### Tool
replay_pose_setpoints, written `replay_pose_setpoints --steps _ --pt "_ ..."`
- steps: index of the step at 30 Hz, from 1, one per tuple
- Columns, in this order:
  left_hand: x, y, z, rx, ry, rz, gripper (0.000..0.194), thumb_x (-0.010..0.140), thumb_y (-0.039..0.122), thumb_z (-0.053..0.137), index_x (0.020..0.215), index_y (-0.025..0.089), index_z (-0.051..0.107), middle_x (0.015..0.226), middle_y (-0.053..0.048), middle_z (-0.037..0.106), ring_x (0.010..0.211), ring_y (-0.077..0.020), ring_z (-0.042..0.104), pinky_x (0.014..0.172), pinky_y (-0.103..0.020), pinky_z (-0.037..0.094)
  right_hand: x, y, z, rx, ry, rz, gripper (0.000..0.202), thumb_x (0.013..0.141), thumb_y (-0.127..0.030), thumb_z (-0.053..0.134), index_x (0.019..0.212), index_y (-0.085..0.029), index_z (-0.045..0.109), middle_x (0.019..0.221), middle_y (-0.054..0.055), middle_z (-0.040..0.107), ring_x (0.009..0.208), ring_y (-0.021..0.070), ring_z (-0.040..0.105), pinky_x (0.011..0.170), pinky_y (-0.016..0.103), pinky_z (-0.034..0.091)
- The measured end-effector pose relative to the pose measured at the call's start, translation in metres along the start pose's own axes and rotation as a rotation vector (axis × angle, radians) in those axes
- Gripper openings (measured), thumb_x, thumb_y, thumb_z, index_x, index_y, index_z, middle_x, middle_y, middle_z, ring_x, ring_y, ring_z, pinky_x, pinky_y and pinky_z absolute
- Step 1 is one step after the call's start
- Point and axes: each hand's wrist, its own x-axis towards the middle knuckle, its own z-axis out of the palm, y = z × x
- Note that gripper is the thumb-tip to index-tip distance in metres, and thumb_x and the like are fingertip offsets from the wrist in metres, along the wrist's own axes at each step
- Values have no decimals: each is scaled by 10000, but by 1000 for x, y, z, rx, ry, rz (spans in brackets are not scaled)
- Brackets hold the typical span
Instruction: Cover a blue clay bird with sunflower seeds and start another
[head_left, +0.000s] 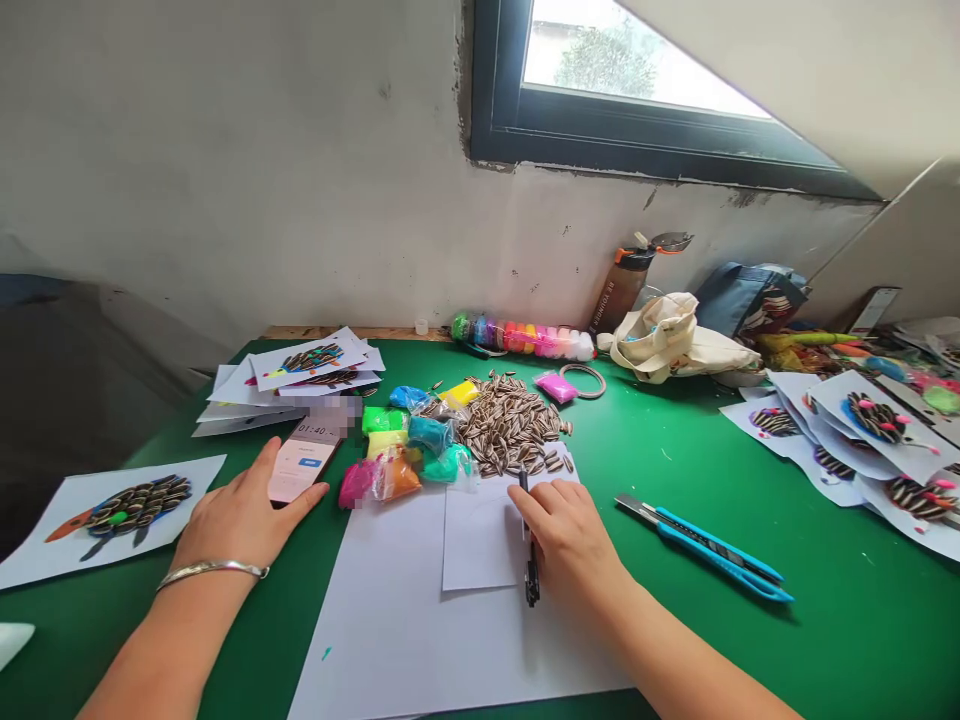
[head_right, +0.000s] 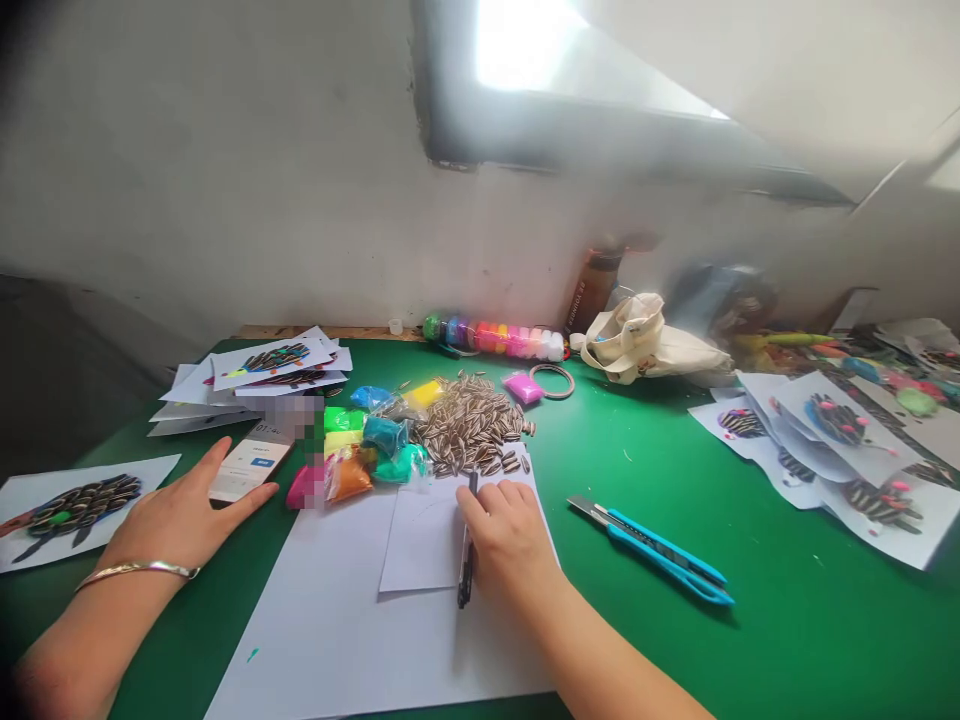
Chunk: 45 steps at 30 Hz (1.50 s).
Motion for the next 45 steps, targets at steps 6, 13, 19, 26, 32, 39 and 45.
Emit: replay_pose_setpoints --steps 6,13,19,26,32,39,45 --pt "-9 -4 2 -70 44 81 875 790 710 330 1458 156 210 1233 -176 575 1067 -380 544 805 -424 430 -1 -4 6 -65 -66 62 388 677 -41 522 1009 -197 649 748 44 571 717 190 443 687 310 282" --pt "-13 -6 12 0 64 62 845 791 695 355 1453 193 204 1133 -129 607 1003 -335 563 810 -394 425 -2 -3 -1 -85 -43 45 500 711 -14 481 1179 -155 584 743 45 598 718 179 492 740 321 306" --pt "-33 -9 18 -73 120 115 861 761 664 441 1424 132 297 1083 -151 611 1003 -328 554 878 -385 400 33 -40 -29 124 -81 -59 471 725 8 448 1131 -180 595 908 72 617 831 201 498 784 346 345" --pt "-42 -18 32 -159 190 157 800 767 623 509 1406 169 354 1044 -123 606 996 -315 532 885 -396 391 99 -119 -7 181 -173 -280 464 712 -53 517 1145 -207 582 1246 106 525 1191 278 381 975 441 297" --pt "-41 -25 42 -214 258 223 753 794 568 534 1401 156 365 1022 -127 609 956 -298 539 853 -399 400 126 -144 23 105 -242 -313 501 754 -154 524 1250 -221 521 1419 117 373 1342 338 215 1072 585 113" --pt "-42 -28 45 -249 270 233 728 800 500 571 1411 175 346 1045 -120 604 964 -279 538 865 -399 400 136 -154 37 103 -291 -316 421 784 -185 525 1201 -228 567 1418 115 395 1339 338 243 1074 602 111" --pt "-43 -29 45 -306 250 236 730 791 479 588 1418 199 340 1014 -100 606 942 -276 526 853 -397 405 137 -154 44 124 -296 -297 478 734 -138 540 1201 -233 568 1406 103 413 1340 328 250 1077 604 107"
